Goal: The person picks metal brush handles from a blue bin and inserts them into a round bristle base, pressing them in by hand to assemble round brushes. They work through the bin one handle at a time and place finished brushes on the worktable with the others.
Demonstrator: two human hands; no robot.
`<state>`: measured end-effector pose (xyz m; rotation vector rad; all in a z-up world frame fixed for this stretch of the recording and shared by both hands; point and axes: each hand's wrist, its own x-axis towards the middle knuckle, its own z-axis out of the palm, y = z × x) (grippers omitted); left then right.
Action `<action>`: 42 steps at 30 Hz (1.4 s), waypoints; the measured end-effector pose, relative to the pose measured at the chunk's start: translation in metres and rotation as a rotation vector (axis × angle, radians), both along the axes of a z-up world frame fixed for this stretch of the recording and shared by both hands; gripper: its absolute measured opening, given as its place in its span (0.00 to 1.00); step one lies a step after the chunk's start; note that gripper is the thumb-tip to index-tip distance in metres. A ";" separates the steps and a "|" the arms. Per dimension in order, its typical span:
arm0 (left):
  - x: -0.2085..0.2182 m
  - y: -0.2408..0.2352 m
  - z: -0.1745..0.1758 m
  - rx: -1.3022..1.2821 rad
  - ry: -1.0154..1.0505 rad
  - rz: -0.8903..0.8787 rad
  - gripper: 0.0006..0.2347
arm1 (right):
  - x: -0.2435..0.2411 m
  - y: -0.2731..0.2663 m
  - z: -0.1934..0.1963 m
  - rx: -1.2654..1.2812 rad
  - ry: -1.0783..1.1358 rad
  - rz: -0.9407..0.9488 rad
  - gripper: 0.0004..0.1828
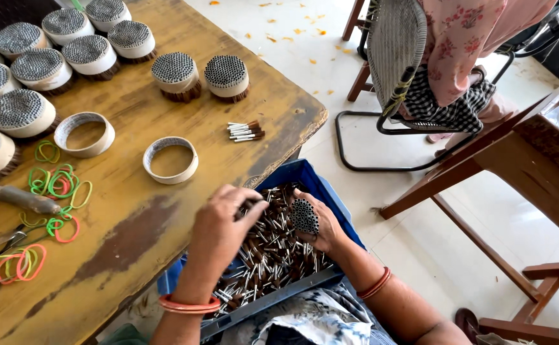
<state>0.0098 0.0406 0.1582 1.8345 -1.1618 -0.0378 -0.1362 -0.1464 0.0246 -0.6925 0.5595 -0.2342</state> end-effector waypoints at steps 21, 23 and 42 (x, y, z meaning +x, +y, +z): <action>0.041 0.010 -0.010 0.095 -0.454 0.465 0.27 | 0.003 0.021 0.049 -0.142 0.248 -0.121 0.13; 0.056 0.012 -0.033 0.102 -0.431 0.514 0.28 | -0.003 0.018 0.029 -0.190 0.173 -0.088 0.14; 0.056 0.034 -0.015 0.053 0.157 0.350 0.50 | 0.206 0.021 0.160 -2.233 -0.539 0.626 0.12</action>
